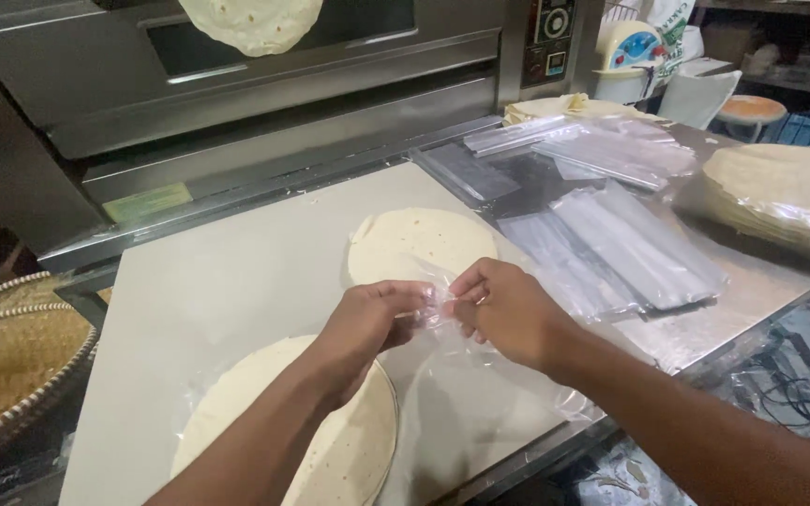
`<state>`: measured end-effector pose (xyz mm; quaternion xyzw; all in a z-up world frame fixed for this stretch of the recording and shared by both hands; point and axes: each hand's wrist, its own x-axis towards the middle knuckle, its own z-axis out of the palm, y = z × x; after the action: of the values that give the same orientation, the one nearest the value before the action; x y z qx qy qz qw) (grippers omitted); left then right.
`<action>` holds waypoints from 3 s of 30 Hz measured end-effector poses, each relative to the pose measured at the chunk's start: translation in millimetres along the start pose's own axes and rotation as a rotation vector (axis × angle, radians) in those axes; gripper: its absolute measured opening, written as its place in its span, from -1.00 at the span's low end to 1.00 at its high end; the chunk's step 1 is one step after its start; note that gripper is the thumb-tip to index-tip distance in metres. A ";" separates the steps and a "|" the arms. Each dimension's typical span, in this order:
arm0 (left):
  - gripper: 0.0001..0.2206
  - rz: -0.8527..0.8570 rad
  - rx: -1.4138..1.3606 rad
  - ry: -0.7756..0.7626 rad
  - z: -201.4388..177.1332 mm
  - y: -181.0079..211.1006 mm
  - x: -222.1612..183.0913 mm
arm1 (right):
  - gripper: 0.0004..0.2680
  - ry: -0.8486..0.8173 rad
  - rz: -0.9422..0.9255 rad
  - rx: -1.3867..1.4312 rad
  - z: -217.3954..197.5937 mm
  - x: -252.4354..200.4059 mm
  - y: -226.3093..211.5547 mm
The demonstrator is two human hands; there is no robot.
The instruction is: The person separates and places individual tortillas into clear plastic bags by hand on a prep table.
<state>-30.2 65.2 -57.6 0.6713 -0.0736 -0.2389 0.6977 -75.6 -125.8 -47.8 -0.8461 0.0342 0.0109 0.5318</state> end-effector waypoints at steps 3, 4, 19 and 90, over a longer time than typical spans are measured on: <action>-0.77 -0.020 0.200 0.084 7.8 12.9 -6.2 | -0.83 0.007 0.010 -0.024 -1.3 -0.1 -7.2; -0.78 -0.026 0.255 0.069 4.0 7.7 0.1 | -0.82 0.004 0.015 -0.051 -1.9 0.5 -8.9; -0.83 0.054 0.350 -0.146 -8.0 -11.8 -0.8 | -0.78 -0.130 -0.291 -0.466 -6.9 -0.7 -14.8; -0.63 0.144 0.104 0.160 -20.6 36.2 -55.5 | -0.82 -0.005 -0.090 -0.106 7.6 -16.4 -63.8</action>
<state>-61.5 107.2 -12.1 0.7165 -0.0779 -0.1299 0.6810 -87.4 -90.6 7.2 -0.8736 -0.0058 -0.0092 0.4865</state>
